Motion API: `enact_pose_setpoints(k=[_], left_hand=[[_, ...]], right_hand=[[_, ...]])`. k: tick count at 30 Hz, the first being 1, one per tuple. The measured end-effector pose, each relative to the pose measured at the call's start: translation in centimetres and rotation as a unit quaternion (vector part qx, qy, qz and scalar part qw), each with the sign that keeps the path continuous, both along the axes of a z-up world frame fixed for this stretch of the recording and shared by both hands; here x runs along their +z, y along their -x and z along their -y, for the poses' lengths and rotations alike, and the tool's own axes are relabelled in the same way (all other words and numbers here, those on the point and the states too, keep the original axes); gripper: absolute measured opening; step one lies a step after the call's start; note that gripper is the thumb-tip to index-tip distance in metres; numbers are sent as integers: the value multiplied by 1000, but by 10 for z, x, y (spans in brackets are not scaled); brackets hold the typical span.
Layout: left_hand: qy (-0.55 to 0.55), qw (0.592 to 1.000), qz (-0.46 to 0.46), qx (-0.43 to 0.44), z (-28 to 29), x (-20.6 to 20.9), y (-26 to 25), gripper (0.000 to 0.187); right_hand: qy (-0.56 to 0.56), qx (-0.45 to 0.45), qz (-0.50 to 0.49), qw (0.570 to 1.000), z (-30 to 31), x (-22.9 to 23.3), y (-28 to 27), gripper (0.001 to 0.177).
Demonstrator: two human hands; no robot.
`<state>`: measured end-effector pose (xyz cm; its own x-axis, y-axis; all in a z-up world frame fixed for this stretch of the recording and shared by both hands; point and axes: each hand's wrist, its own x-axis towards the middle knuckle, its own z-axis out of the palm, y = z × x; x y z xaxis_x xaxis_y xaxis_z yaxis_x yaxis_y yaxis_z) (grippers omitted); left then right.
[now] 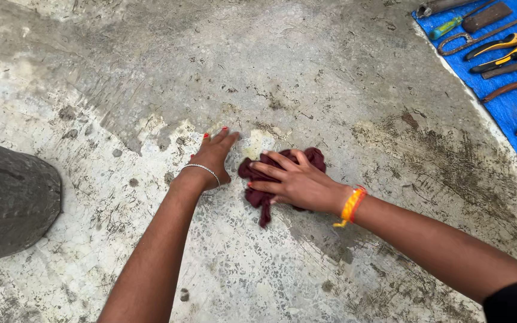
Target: The person cleans a section of concrete floor by hand using a wet cloth, repeatedly rinsing and wringing the cloth in a bucket of water.
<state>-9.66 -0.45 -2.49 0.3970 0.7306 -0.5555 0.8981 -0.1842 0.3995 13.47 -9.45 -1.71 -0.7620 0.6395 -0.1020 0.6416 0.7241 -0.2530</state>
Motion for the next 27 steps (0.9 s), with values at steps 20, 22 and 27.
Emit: enact_pose_setpoints(k=[20, 22, 27], left_hand=[[-84, 977, -113, 158, 70, -8, 89, 116], [-83, 977, -106, 163, 71, -8, 90, 116], [-69, 980, -80, 166, 68, -7, 94, 130]], right_hand=[[-110, -649, 61, 750, -87, -54, -126, 66], [-68, -585, 7, 808, -114, -58, -38, 53], [9, -266, -44, 963, -132, -36, 156, 59]])
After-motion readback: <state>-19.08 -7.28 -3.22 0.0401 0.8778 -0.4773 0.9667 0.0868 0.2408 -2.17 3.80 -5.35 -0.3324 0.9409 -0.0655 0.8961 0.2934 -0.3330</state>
